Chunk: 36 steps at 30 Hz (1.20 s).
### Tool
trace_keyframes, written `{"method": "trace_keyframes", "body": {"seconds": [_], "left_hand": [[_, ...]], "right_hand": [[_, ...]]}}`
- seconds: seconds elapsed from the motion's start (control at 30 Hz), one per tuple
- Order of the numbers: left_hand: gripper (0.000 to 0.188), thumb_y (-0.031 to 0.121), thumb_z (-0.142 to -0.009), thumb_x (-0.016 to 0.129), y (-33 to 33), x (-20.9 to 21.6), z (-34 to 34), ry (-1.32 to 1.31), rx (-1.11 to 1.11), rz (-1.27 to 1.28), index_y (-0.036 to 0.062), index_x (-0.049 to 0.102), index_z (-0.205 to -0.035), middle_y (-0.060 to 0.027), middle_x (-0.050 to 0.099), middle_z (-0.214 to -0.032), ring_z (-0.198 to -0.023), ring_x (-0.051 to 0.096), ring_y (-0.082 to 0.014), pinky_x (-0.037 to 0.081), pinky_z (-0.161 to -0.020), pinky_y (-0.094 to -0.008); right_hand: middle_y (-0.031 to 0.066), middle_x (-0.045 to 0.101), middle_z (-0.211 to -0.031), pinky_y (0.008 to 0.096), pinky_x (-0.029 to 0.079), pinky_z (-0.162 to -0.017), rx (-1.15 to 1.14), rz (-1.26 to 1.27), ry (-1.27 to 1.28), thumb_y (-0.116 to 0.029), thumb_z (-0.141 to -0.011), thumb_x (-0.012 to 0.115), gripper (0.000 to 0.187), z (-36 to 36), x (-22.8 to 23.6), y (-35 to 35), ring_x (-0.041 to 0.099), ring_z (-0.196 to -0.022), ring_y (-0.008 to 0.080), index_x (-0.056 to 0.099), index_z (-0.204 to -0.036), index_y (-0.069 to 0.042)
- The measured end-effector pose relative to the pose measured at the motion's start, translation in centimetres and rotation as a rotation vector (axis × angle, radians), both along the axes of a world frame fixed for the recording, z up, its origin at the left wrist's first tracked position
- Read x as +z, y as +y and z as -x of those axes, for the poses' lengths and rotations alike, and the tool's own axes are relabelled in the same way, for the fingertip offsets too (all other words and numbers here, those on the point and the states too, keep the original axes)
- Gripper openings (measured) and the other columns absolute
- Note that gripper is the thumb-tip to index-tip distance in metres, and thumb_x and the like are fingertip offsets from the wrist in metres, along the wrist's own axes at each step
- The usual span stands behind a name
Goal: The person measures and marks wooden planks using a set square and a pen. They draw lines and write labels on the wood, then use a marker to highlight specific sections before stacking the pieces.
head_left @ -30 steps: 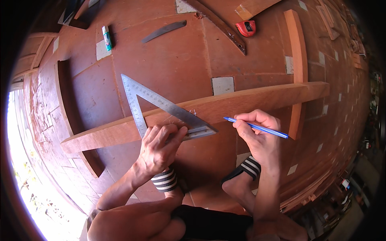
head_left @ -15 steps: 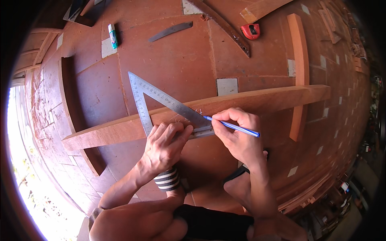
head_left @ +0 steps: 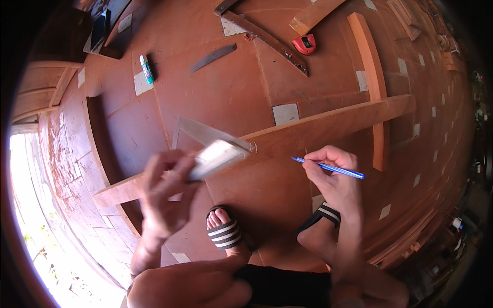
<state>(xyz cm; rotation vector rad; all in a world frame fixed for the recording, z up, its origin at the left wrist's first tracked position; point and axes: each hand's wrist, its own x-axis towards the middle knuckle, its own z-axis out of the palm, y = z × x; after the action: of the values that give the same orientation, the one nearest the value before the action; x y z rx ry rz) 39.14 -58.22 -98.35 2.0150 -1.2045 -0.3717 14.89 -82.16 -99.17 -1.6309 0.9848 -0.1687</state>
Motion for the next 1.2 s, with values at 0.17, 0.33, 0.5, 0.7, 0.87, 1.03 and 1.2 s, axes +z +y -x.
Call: {"method": "trace_keyframes", "body": {"seconds": [0.17, 0.33, 0.5, 0.7, 0.87, 1.03, 1.2], "left_hand": [[0.039, 0.021, -0.115, 0.057, -0.2, 6.8, -11.8, 0.161, 0.333, 0.267, -0.0058, 0.067, -0.141, -0.0084, 0.077, -0.103, -0.089, 0.070, -0.0119, 0.058, -0.082, -0.0286], [0.026, 0.019, -0.108, 0.071, -5.4, 0.3, -13.0, 0.451, 0.148, -0.060, -0.0024, 0.081, -0.121, -0.0013, 0.076, -0.084, -0.075, 0.062, -0.0024, 0.049, -0.067, -0.0217], [0.030, 0.005, -0.106, 0.067, -7.6, -6.5, -7.4, 0.529, -0.179, -0.345, -0.0034, 0.075, -0.134, -0.0028, 0.071, -0.089, -0.086, 0.061, -0.0074, 0.051, -0.077, -0.0269], [0.034, 0.003, -0.101, 0.072, -7.4, -7.7, -4.6, 0.546, -0.277, -0.369, -0.0024, 0.075, -0.134, -0.0081, 0.074, -0.095, -0.085, 0.066, -0.0110, 0.053, -0.077, -0.0296], [0.043, 0.003, -0.092, 0.082, -7.7, -7.1, -3.8, 0.422, -0.311, -0.380, -0.0011, 0.076, -0.134, -0.0136, 0.076, -0.096, -0.082, 0.071, -0.0157, 0.055, -0.076, -0.0323], [0.043, 0.004, -0.092, 0.082, -8.1, -7.0, -3.6, 0.384, -0.313, -0.400, 0.0004, 0.076, -0.134, -0.0137, 0.074, -0.092, -0.077, 0.070, -0.0172, 0.054, -0.072, -0.0334], [0.044, 0.005, -0.091, 0.083, -8.1, -7.3, -3.5, 0.378, -0.303, -0.402, 0.0008, 0.076, -0.134, -0.0132, 0.073, -0.090, -0.076, 0.068, -0.0166, 0.053, -0.071, -0.0336]], "right_hand": [[0.0044, 0.074, -0.082, 0.0221, 0.053, -0.069, -0.128, -0.017, -0.140, -0.004, -0.099, 0.078, 0.010, 0.3, -0.2, 0.3, 0.068, -0.079, 0.0053, 0.075, -0.100, 0.005], [0.0050, 0.074, -0.085, 0.0215, 0.054, -0.071, -0.296, -0.036, -0.274, -0.005, -0.103, 0.076, 0.011, -0.9, -1.9, 2.9, 0.068, -0.079, 0.0057, 0.074, -0.104, 0.006], [0.0065, 0.074, -0.083, 0.0254, 0.057, -0.072, -0.476, -0.099, -0.240, -0.007, -0.102, 0.073, 0.013, -2.7, -3.0, 6.4, 0.070, -0.077, 0.0094, 0.073, -0.104, 0.006], [0.0135, 0.076, -0.088, 0.0319, 0.062, -0.080, -0.556, 0.071, -0.238, -0.002, -0.100, 0.072, 0.010, -4.3, -4.5, 8.9, 0.076, -0.082, 0.0168, 0.072, -0.106, 0.006], [0.0164, 0.077, -0.095, 0.0336, 0.063, -0.087, -0.610, 0.075, -0.297, 0.001, -0.098, 0.073, 0.012, -5.1, -6.0, 9.7, 0.078, -0.090, 0.0195, 0.072, -0.108, 0.007], [0.0159, 0.077, -0.096, 0.0337, 0.063, -0.088, -0.582, 0.138, -0.299, 0.001, -0.098, 0.073, 0.013, -5.4, -6.7, 9.7, 0.078, -0.092, 0.0197, 0.072, -0.109, 0.007], [0.0162, 0.077, -0.098, 0.0332, 0.063, -0.087, -0.587, 0.145, -0.308, 0.000, -0.098, 0.075, 0.014, -5.5, -6.9, 9.7, 0.079, -0.092, 0.0203, 0.073, -0.111, 0.007]]}}
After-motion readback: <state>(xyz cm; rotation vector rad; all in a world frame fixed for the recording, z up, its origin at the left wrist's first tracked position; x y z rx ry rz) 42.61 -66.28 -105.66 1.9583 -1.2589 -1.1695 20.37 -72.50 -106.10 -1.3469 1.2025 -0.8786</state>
